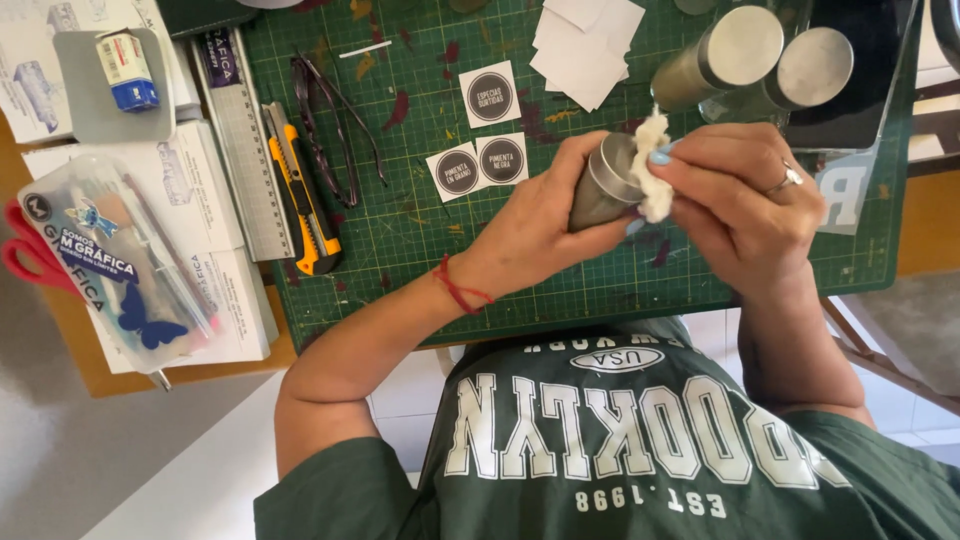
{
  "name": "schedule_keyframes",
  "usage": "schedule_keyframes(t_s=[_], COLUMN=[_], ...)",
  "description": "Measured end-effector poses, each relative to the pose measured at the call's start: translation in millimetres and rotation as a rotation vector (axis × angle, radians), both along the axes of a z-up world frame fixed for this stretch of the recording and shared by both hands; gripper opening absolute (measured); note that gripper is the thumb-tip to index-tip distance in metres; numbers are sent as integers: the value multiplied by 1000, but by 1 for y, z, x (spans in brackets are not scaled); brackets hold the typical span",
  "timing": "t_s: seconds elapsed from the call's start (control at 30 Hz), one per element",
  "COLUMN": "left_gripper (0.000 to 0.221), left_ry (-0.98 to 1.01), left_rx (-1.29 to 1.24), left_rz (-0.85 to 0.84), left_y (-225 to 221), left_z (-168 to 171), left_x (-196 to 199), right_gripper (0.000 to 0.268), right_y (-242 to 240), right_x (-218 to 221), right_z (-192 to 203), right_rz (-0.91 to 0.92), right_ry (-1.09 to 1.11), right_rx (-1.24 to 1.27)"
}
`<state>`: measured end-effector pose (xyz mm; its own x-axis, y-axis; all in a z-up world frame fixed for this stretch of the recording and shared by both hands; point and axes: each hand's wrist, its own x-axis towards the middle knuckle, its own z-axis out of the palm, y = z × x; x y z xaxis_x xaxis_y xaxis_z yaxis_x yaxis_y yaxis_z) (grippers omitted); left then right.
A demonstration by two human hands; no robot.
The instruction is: Cleaning a small metal container using a cloth on a workbench with a cutting mat.
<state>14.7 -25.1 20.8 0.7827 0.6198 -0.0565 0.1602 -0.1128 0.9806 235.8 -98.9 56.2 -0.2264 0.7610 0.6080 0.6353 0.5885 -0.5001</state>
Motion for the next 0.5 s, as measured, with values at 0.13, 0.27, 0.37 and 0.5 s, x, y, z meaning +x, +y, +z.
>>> schedule_keyframes(t_s=[0.13,0.27,0.37,0.5], left_gripper=[70,67,65,63], left_ry=[123,50,-53,-140], left_rx=[268,208,56,-368], left_rz=[122,27,-77,7], left_y=[-5,7,15,15], left_z=[6,15,11,12], left_x=[-1,-10,-13,-6], right_gripper=[14,13,13,12], right_y=[1,3,1,1], right_x=[-4,0,7,10], right_z=[-3,-7,-12,-13], right_rz=[-24,-34,-11,-3], right_ry=[-51,-43,50,91], right_rx=[17,8,-83,-87])
